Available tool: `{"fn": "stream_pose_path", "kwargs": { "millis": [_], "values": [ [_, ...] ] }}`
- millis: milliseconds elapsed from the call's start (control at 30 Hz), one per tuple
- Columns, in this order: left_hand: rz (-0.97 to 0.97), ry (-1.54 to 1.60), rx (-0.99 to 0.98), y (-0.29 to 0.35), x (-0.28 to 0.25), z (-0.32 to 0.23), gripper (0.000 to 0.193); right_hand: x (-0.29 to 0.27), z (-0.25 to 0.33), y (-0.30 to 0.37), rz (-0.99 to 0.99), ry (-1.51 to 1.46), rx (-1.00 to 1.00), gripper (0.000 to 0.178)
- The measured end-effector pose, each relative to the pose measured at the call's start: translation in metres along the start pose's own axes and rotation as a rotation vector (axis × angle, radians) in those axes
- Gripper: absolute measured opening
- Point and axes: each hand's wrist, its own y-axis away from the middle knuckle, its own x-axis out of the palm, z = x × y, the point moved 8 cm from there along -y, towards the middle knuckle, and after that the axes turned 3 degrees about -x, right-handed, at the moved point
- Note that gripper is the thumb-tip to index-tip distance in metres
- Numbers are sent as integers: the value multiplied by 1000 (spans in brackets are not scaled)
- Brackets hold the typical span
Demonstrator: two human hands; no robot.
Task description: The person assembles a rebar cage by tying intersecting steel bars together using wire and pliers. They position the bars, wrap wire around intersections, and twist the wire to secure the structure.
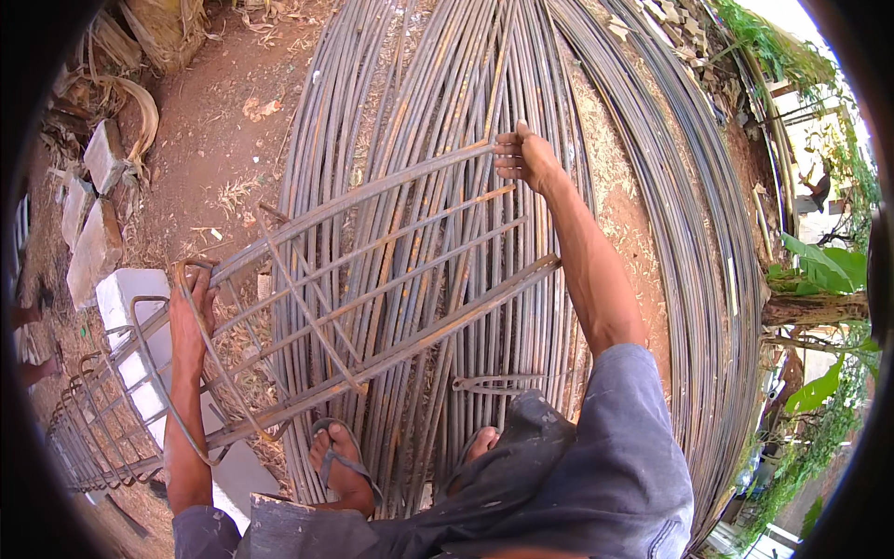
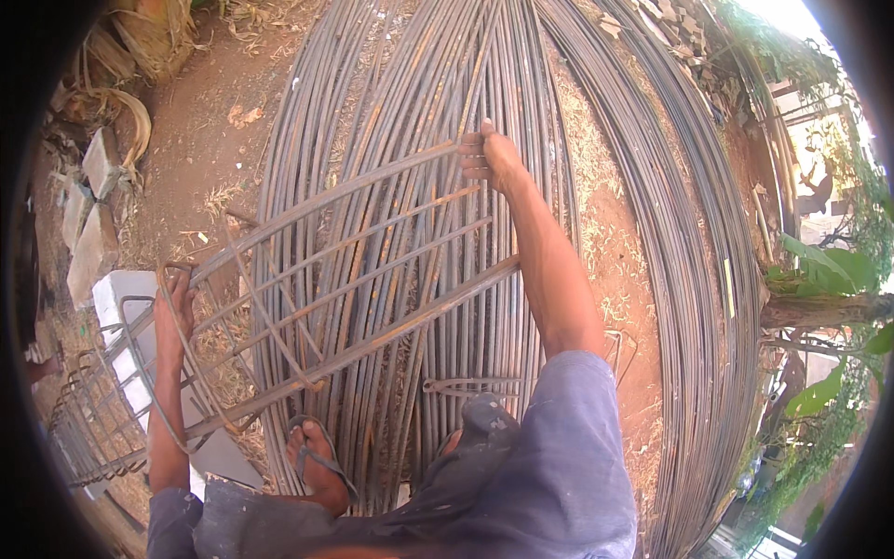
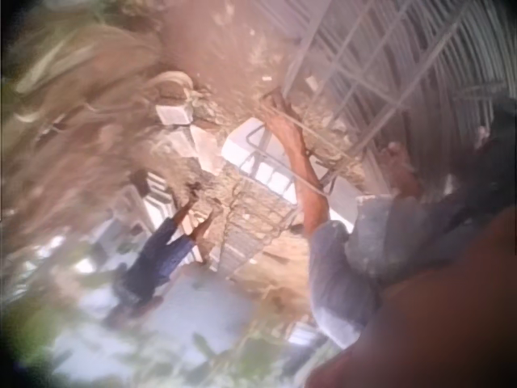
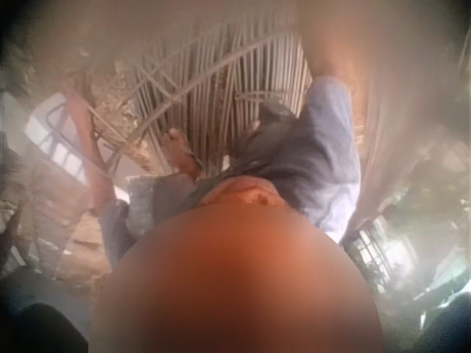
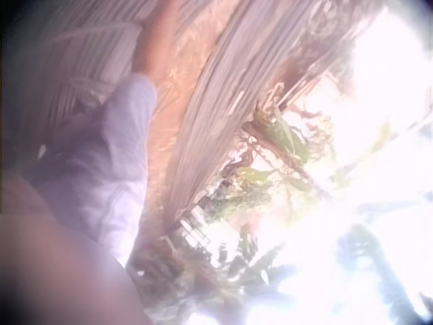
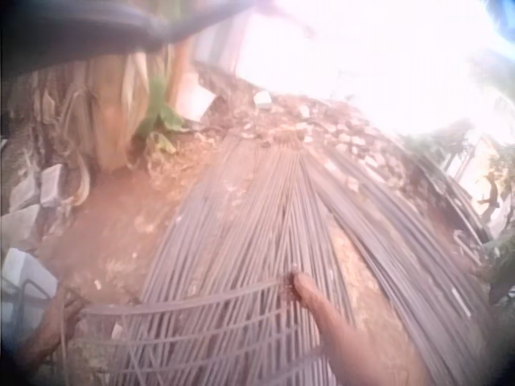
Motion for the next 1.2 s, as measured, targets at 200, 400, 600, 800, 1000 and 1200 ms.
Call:
{"fn": "stream_pose_path", "kwargs": {
  "millis": [200,400,600,800,1000,1200],
  "values": [
    [5,15,21,16,-22,7,48,-25,36,47,-144,479,-460,54],
    [-8,-26,81,73,-47,36,43,-119,-40,130,-315,-13,-233,60],
    [254,154,-151,131,-66,23,28,-133,-57,143,-158,-414,-171,74],
    [312,888,-362,207,-70,36,51,-51,-39,116,242,-198,-130,75],
    [69,568,-445,206,-82,-1,39,-50,-25,131,270,-76,-103,72],
    [165,782,-382,211,-54,18,45,-8,-42,126,90,214,-162,78]
  ]
}}
